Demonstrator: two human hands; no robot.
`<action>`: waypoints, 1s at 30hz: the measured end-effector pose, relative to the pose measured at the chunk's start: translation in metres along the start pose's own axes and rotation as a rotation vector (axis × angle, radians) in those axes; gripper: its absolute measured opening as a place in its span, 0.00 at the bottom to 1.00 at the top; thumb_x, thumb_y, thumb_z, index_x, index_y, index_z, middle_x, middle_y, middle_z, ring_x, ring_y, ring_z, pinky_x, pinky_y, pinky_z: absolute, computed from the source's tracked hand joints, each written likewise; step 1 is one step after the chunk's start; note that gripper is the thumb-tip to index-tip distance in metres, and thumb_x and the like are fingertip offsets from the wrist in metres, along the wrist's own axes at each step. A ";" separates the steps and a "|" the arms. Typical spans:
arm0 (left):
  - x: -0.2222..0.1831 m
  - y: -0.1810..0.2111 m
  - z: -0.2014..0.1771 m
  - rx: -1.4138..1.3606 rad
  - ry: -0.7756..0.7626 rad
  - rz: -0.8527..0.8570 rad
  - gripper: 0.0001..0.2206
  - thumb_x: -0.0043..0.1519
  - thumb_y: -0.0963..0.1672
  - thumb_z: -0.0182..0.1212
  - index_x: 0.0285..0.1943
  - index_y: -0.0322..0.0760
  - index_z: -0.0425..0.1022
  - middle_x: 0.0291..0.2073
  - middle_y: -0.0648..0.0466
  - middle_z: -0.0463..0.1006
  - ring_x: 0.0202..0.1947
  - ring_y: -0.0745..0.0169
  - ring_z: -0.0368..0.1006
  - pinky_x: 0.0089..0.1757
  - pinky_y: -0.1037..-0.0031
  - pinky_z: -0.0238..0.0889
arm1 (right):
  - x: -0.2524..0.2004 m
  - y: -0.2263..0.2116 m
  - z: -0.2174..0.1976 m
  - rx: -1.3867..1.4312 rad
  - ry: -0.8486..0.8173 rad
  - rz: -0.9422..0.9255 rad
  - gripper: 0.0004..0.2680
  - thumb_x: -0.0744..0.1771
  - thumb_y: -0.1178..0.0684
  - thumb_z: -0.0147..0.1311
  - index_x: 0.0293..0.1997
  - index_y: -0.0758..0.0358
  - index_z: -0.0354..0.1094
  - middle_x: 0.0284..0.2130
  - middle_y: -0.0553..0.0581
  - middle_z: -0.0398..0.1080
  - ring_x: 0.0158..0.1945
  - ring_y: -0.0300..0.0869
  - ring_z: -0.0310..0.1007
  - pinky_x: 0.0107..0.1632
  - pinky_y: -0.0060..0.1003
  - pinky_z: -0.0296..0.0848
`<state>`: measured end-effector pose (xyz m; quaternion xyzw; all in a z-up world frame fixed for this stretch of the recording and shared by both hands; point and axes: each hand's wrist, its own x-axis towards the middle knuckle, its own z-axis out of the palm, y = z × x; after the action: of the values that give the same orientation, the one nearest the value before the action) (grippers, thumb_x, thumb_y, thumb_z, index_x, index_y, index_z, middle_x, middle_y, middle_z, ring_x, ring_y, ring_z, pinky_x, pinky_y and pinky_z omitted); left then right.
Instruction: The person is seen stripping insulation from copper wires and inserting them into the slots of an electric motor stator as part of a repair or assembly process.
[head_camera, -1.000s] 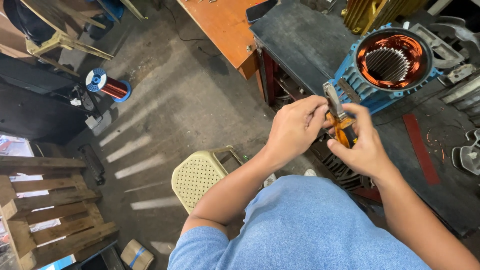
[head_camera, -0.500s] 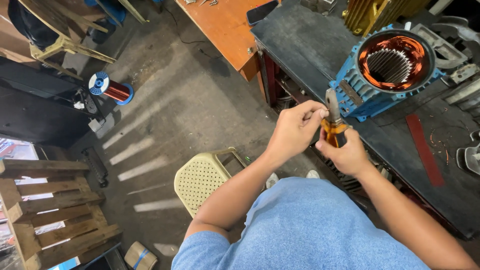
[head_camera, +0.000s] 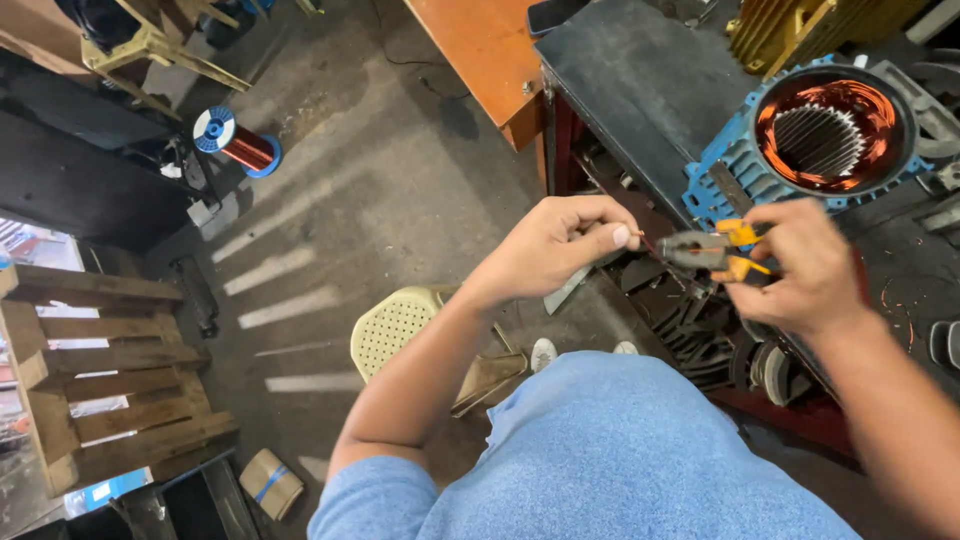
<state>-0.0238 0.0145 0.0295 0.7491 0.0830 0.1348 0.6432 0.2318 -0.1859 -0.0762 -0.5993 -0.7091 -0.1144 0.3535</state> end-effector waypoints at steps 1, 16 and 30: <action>-0.001 0.005 -0.001 0.001 0.004 0.000 0.11 0.67 0.49 0.52 0.42 0.42 0.78 0.27 0.63 0.71 0.23 0.77 0.52 0.29 0.80 0.46 | 0.007 0.002 -0.007 0.002 -0.001 -0.003 0.14 0.59 0.57 0.67 0.27 0.72 0.60 0.40 0.73 0.72 0.41 0.59 0.70 0.45 0.50 0.68; -0.001 0.039 0.008 -0.176 -0.336 0.131 0.10 0.69 0.49 0.53 0.48 0.41 0.76 0.41 0.59 0.79 0.45 0.71 0.74 0.49 0.77 0.67 | 0.062 0.008 -0.038 0.010 0.097 -0.348 0.23 0.63 0.34 0.51 0.30 0.69 0.50 0.39 0.80 0.69 0.39 0.68 0.70 0.43 0.60 0.66; 0.013 0.032 0.012 -0.240 -0.487 0.094 0.13 0.67 0.50 0.54 0.46 0.39 0.76 0.40 0.58 0.80 0.43 0.73 0.72 0.48 0.78 0.66 | 0.082 0.002 -0.047 0.125 0.033 -0.385 0.17 0.64 0.44 0.50 0.24 0.67 0.48 0.31 0.76 0.69 0.31 0.66 0.70 0.36 0.58 0.66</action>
<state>-0.0097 0.0018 0.0605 0.6809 -0.1256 -0.0109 0.7214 0.2483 -0.1497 0.0098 -0.4276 -0.8104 -0.1453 0.3734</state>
